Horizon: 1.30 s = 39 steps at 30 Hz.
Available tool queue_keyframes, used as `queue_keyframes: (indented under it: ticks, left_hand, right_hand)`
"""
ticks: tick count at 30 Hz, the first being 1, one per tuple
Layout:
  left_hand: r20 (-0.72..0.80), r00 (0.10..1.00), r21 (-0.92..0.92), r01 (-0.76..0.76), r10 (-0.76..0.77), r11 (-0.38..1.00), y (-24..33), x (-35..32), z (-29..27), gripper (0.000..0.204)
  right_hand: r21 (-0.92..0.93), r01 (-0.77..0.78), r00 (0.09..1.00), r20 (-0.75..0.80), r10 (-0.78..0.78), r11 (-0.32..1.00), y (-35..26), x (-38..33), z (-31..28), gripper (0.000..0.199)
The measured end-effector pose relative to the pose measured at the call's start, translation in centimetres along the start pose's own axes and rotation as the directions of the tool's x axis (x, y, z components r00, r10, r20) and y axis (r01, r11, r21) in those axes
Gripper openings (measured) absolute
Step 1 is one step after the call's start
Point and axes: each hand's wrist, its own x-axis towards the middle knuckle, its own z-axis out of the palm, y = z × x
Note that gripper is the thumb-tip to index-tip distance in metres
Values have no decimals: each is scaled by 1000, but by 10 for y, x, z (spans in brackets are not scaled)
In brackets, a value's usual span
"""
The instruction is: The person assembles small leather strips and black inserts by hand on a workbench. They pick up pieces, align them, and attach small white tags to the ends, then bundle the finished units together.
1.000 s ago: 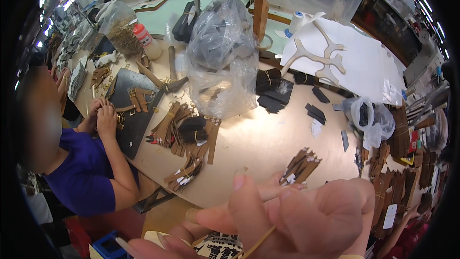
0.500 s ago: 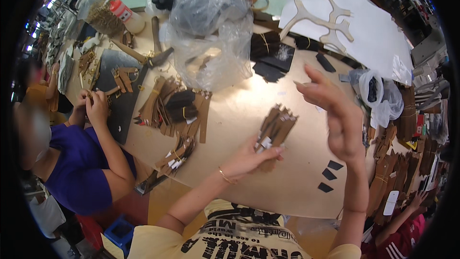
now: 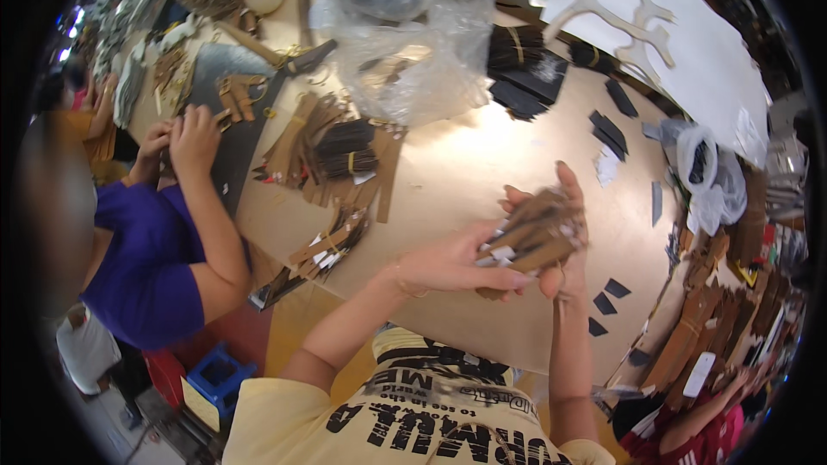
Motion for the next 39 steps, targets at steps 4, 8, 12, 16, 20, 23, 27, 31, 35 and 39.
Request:
queue_keyframes:
  ticks: [4,8,12,16,20,23,27,31,35,39]
  left_hand:
    - [-1,1000,103,-8,8,995,-2,5,0,41]
    - [17,994,203,99,-104,974,2,2,-4,38]
    - [9,988,266,147,-155,953,-6,3,-2,41]
    - [-59,997,492,-17,53,870,-33,8,6,42]
    - [64,936,815,-250,347,523,-53,0,33,44]
    - [82,929,898,-226,361,378,-43,-18,53,47]
    - [-54,930,706,-222,363,673,-13,-45,33,53]
    - [-355,812,477,-268,463,837,-8,-59,0,53]
    - [-401,865,137,-270,303,953,-22,-53,-5,50]
    - [-373,897,-48,-274,237,961,-28,-44,2,40]
  right_hand:
    - [-27,42,996,-76,-44,999,-1,-6,4,144]
    - [-434,125,989,-13,-145,892,-21,-13,3,147]
    - [-778,275,958,174,-227,565,-46,-23,6,149]
    - [-876,279,954,207,-215,394,-65,-35,22,140]
    - [-888,453,888,458,46,81,-81,-16,40,97]
    - [-931,302,926,337,169,203,-84,21,37,63]
    - [-921,208,967,245,73,329,-55,40,14,54]
    - [-900,418,908,415,-53,126,-49,9,-3,26]
    - [-850,451,883,470,6,271,-48,-25,3,37]
    - [180,121,948,271,-167,976,-40,-46,16,34]
